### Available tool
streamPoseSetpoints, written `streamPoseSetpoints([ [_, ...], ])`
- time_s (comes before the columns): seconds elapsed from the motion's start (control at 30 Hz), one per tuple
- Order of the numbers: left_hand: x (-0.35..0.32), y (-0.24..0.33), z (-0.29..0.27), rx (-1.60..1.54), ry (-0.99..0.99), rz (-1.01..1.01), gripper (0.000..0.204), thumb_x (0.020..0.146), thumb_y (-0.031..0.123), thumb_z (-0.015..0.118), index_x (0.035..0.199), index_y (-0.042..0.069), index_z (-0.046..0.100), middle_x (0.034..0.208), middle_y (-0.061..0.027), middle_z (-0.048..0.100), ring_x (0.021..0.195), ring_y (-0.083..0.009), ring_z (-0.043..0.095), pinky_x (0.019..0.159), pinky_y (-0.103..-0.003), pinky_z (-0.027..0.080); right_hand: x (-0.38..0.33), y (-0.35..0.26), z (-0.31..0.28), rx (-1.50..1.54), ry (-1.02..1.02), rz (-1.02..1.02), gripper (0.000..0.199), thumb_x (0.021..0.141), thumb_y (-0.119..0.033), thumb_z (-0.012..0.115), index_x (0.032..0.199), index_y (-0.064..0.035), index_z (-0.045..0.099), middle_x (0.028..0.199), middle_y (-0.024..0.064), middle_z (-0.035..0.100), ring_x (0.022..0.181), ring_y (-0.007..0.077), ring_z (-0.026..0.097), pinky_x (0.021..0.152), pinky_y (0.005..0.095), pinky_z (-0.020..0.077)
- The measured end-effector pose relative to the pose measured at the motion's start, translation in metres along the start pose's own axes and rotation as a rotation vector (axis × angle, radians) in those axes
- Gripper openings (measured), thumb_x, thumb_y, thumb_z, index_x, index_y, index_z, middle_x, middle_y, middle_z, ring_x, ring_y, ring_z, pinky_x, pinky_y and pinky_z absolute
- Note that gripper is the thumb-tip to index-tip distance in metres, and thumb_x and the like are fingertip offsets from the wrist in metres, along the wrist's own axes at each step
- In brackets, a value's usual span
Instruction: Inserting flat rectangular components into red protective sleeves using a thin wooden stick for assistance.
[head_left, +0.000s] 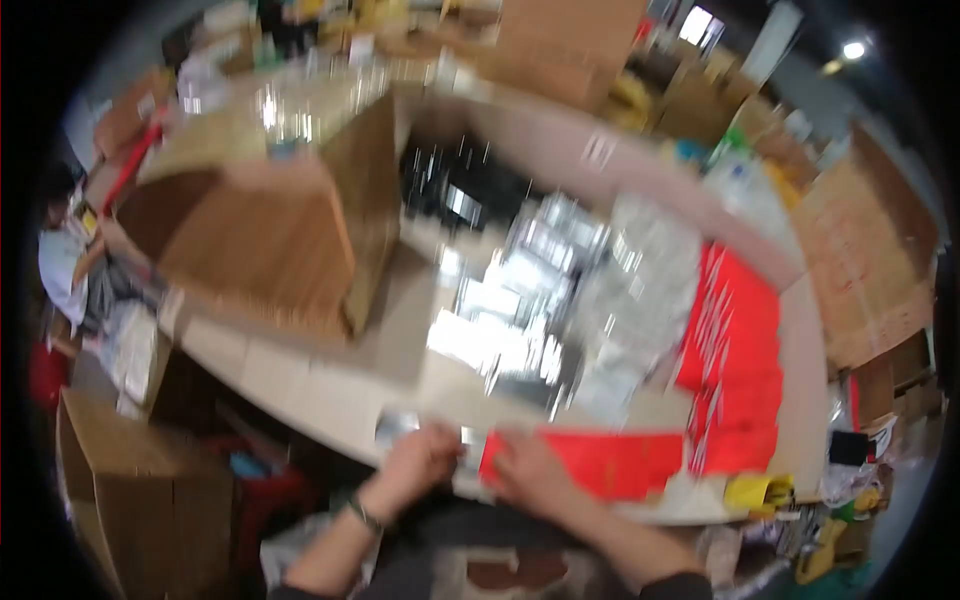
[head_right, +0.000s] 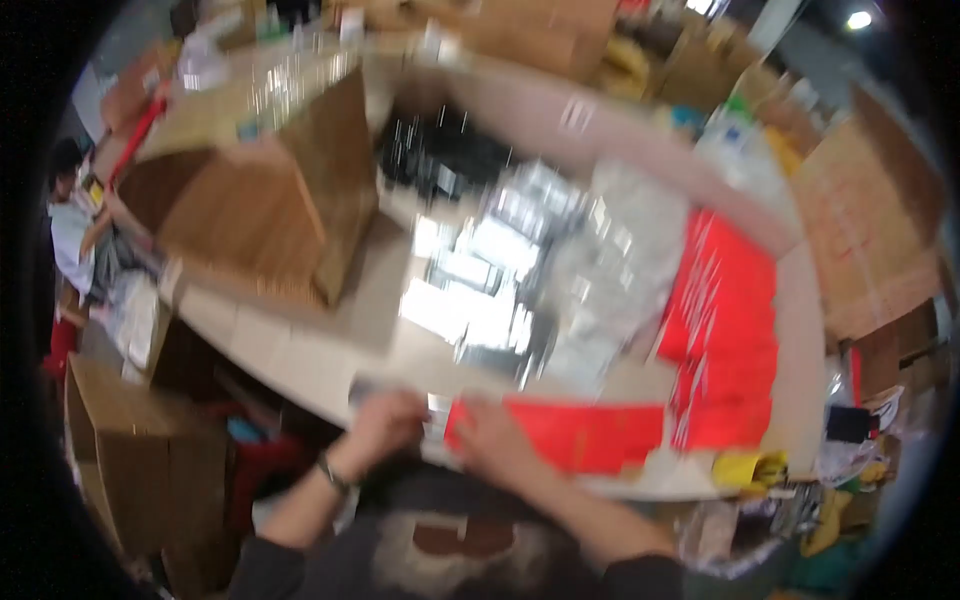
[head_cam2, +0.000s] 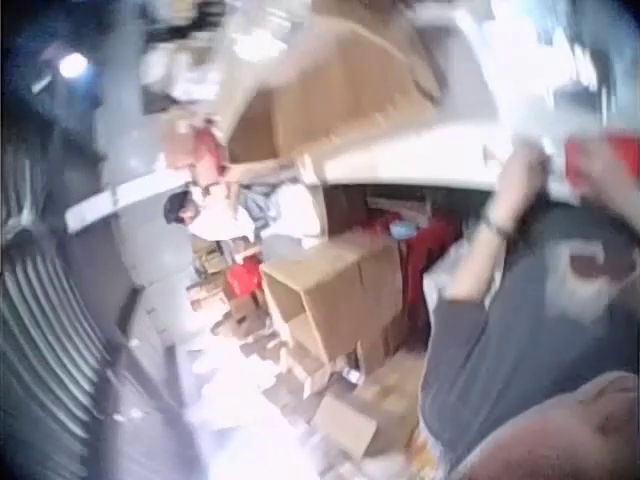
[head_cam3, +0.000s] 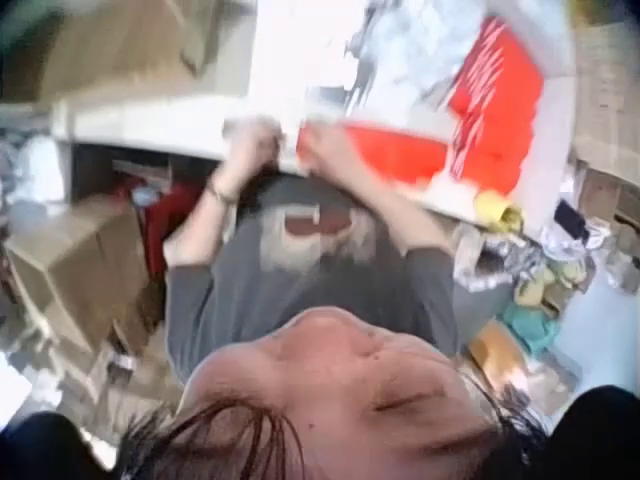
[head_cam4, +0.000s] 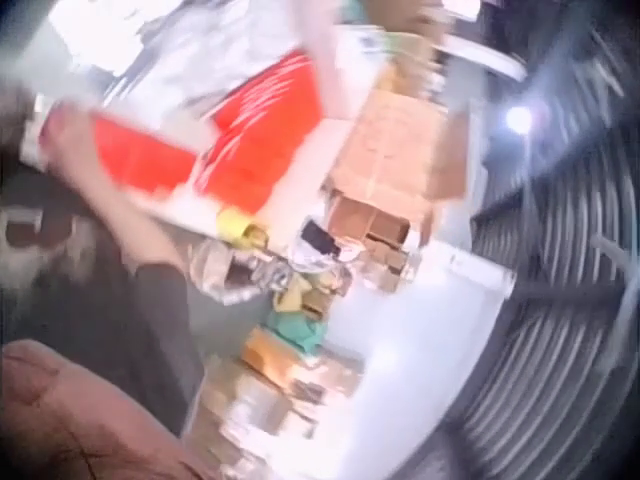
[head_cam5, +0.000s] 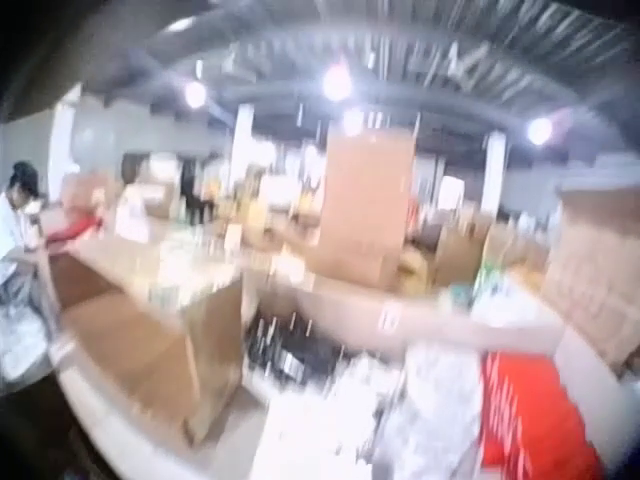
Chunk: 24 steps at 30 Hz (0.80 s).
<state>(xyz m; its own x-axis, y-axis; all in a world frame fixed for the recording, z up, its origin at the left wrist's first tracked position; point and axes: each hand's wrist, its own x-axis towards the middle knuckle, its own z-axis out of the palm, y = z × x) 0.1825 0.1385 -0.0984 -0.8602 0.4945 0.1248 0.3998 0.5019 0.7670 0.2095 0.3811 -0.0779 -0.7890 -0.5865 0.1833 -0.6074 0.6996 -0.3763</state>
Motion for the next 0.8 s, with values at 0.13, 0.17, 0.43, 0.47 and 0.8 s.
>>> streamPoseSetpoints([
  [0.13, 0.002, 0.014, 0.011, 0.057, 0.401, -0.306, 0.015, 0.074, 0.018, 0.082, 0.085, 0.009, 0.076, 0.098, -0.014, 0.062, 0.092, -0.0321, 0.062, 0.078, -0.04, 0.052, -0.005, -0.007, -0.009, -0.128, 0.082, 0.046, 0.038, 0.078, -0.027, 0.072, 0.102, -0.0007, 0.059, 0.12, 0.0271, 0.056, 0.111, 0.0403, 0.055, 0.09, 0.0472, 0.0478],
  [0.17, 0.003, 0.021, 0.011, 0.162, 0.373, -0.274, 0.018, 0.074, 0.013, 0.08, 0.089, 0.005, 0.074, 0.097, -0.0129, 0.066, 0.086, -0.0309, 0.066, 0.074, -0.038, 0.054, -0.007, -0.007, 0.004, -0.094, 0.072, 0.053, 0.038, 0.077, -0.027, 0.072, 0.102, -0.0013, 0.059, 0.118, 0.0255, 0.056, 0.11, 0.0391, 0.055, 0.088, 0.0465, 0.0482],
  [0.43, 0.009, 0.068, 0.001, 0.503, 0.315, 0.234, 0.053, 0.075, 0.021, 0.077, 0.124, 0.005, 0.061, 0.096, -0.0155, 0.062, 0.091, -0.033, 0.062, 0.087, -0.044, 0.049, -0.002, 0.009, 0.004, 0.048, 0.204, -0.038, 0.033, 0.076, -0.026, 0.071, 0.099, -0.0063, 0.06, 0.104, 0.0179, 0.058, 0.1, 0.0355, 0.058, 0.08, 0.0444, 0.0485],
  [0.47, 0.022, 0.065, -0.013, 0.619, 0.131, 0.353, 0.064, 0.071, 0.02, 0.075, 0.129, 0.004, 0.052, 0.091, -0.0134, 0.062, 0.089, -0.0332, 0.061, 0.085, -0.047, 0.047, -0.003, 0.01, 0.007, 0.042, 0.262, -0.133, 0.029, 0.077, -0.026, 0.069, 0.097, -0.0057, 0.06, 0.103, 0.0186, 0.058, 0.097, 0.0362, 0.058, 0.079, 0.0443, 0.0486],
  [0.8, 0.027, 0.06, -0.018, -0.108, -0.31, -0.281, 0.046, 0.076, 0.015, 0.075, 0.116, -0.001, 0.058, 0.099, -0.0112, 0.067, 0.092, -0.0229, 0.065, 0.085, -0.034, 0.052, -0.076, 0.104, -0.152, -0.194, -0.068, 0.247, 0.061, 0.07, -0.025, 0.083, 0.123, -0.0058, 0.059, 0.141, 0.026, 0.043, 0.136, 0.0407, 0.037, 0.111, 0.0507, 0.0348],
])
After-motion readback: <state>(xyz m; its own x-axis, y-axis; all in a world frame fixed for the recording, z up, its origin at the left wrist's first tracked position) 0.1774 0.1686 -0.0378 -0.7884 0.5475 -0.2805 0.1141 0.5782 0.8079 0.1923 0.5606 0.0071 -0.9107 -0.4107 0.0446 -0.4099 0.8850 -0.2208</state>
